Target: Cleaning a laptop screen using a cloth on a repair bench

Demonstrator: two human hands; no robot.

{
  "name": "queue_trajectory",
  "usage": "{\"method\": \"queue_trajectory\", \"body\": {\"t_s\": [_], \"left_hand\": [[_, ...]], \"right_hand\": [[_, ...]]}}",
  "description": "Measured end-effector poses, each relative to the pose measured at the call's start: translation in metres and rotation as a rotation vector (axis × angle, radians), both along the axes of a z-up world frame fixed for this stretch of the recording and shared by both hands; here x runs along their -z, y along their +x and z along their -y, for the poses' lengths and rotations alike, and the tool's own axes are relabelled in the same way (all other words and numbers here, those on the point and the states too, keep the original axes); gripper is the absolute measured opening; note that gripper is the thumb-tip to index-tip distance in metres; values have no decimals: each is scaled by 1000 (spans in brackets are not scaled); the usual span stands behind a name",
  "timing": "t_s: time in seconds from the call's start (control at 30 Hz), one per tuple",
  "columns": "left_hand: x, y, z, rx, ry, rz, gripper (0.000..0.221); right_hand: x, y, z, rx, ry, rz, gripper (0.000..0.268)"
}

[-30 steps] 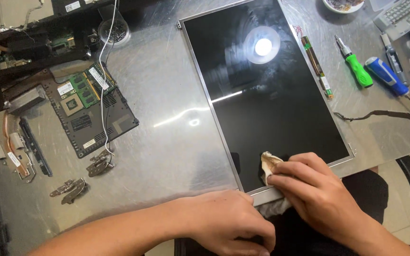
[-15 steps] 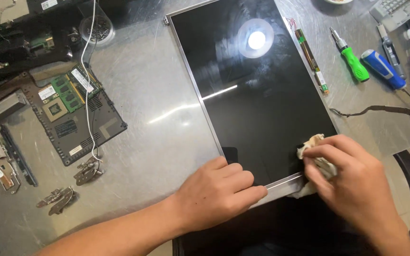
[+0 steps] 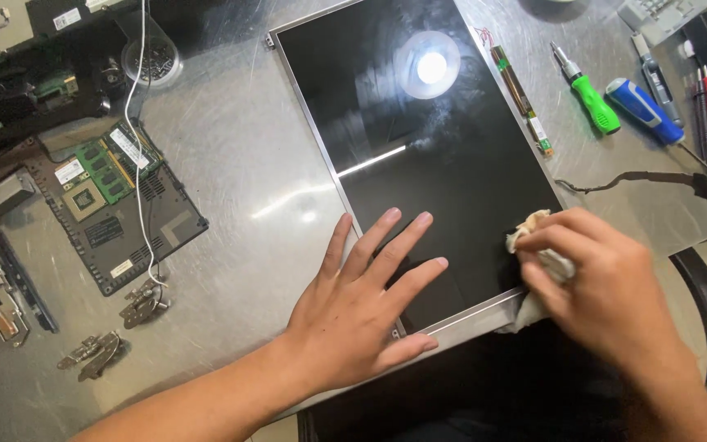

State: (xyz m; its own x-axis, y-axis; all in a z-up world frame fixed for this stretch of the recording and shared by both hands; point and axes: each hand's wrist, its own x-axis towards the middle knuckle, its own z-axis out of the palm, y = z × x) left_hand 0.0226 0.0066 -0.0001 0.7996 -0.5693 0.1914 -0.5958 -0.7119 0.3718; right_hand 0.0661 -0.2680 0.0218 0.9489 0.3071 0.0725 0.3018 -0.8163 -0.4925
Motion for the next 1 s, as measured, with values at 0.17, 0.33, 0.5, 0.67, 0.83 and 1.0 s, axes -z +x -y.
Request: {"method": "queue_trajectory", "body": {"t_s": [0.17, 0.33, 0.5, 0.67, 0.83, 1.0], "left_hand": [[-1, -3, 4, -102, 162, 92, 95], [6, -6, 5, -164, 291, 125, 109], [9, -7, 5, -148, 317, 150, 111], [11, -7, 5, -147, 327, 169, 115], [13, -7, 5, -144, 293, 173, 111], [17, -7, 4, -137, 272, 160, 111]], "right_hand": [[0, -29, -37, -368, 111, 142, 22], [5, -30, -19, -295, -167, 285, 38], [11, -3, -25, -149, -379, 386, 46], [14, 16, -49, -465, -244, 256, 48], [28, 81, -61, -380, -284, 241, 49], [28, 69, -77, -502, -171, 187, 49]]}}
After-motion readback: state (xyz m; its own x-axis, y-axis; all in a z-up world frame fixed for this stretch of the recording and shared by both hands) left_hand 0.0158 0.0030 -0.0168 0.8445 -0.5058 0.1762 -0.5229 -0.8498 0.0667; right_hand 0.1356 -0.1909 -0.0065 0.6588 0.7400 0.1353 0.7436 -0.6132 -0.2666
